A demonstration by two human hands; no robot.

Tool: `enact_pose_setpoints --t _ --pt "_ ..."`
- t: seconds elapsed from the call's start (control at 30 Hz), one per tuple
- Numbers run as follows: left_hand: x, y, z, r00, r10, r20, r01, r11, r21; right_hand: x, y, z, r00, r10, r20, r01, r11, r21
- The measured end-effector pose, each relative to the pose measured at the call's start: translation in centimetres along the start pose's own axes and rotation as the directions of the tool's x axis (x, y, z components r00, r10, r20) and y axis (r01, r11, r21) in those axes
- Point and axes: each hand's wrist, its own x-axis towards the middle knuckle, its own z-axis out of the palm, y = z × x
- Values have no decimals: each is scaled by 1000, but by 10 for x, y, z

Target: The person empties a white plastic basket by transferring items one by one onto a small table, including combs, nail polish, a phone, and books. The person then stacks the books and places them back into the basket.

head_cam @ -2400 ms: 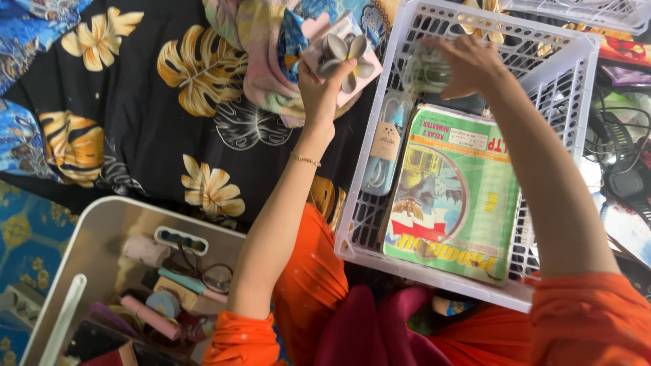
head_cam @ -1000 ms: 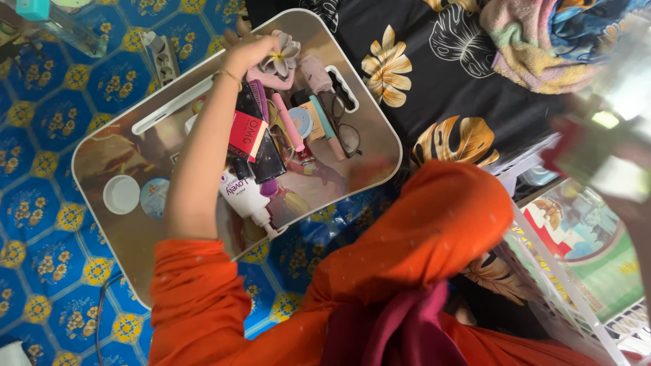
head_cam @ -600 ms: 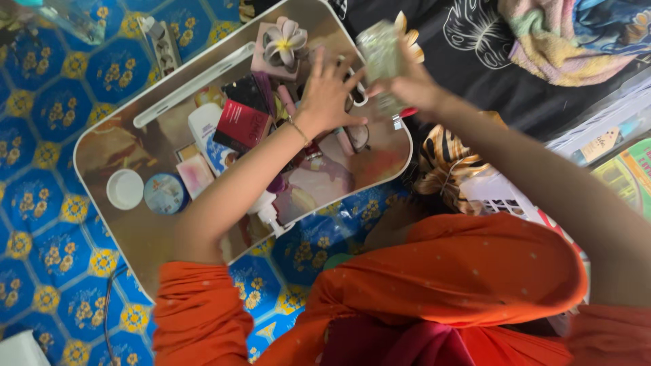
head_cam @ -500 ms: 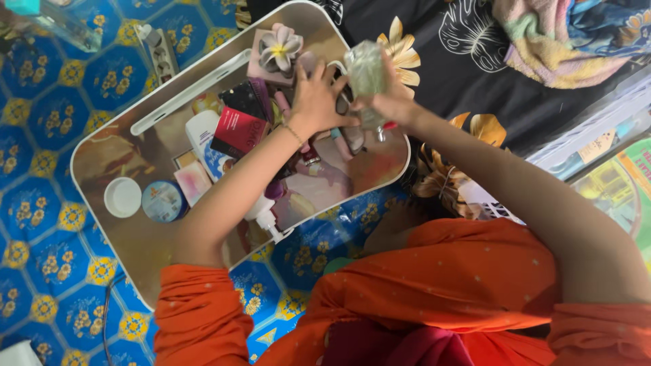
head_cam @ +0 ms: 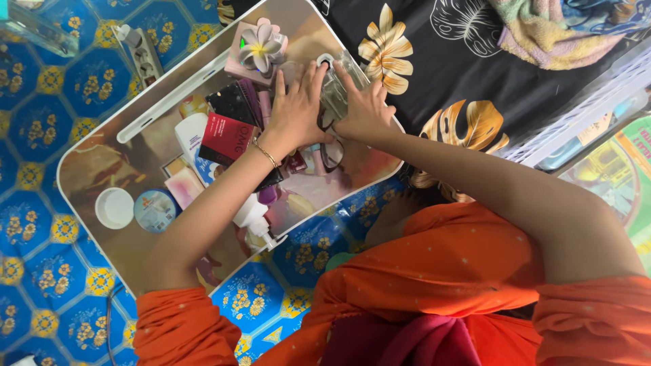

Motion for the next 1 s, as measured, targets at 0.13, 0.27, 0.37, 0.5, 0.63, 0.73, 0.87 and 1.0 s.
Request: enact_pose_setpoints --t 0.13,0.27,0.37,0.5,0.63,0.73,0.87,1.0 --pt "-4 8 -2 999 25 45 -27 999 36 11 -11 18 991 33 -133 -45 995 -94" --pt "-6 14 0 999 21 38 -23 999 42 22 -4 20 1000 19 -3 -19 987 -159" --pt "-7 17 1 998 -17 62 11 996 89 27 6 16 999 -35 39 41 981 -187" --pt "-8 16 4 1000 2 15 -3 997 75 29 19 15 988 -110 105 119 989 -91" --pt "-7 19 7 999 16 29 -17 999 46 31 24 10 982 -74 175 81 996 -36" --pt "-6 20 7 998 32 45 -34 998 57 24 22 6 985 -105 139 108 994 -20" --pt "-2 32 0 996 39 74 -46 994 101 14 25 2 982 -93 164 94 996 7" --pt "6 63 -22 995 96 -17 -94 990 107 13 36 -17 978 -192 79 200 974 -109"
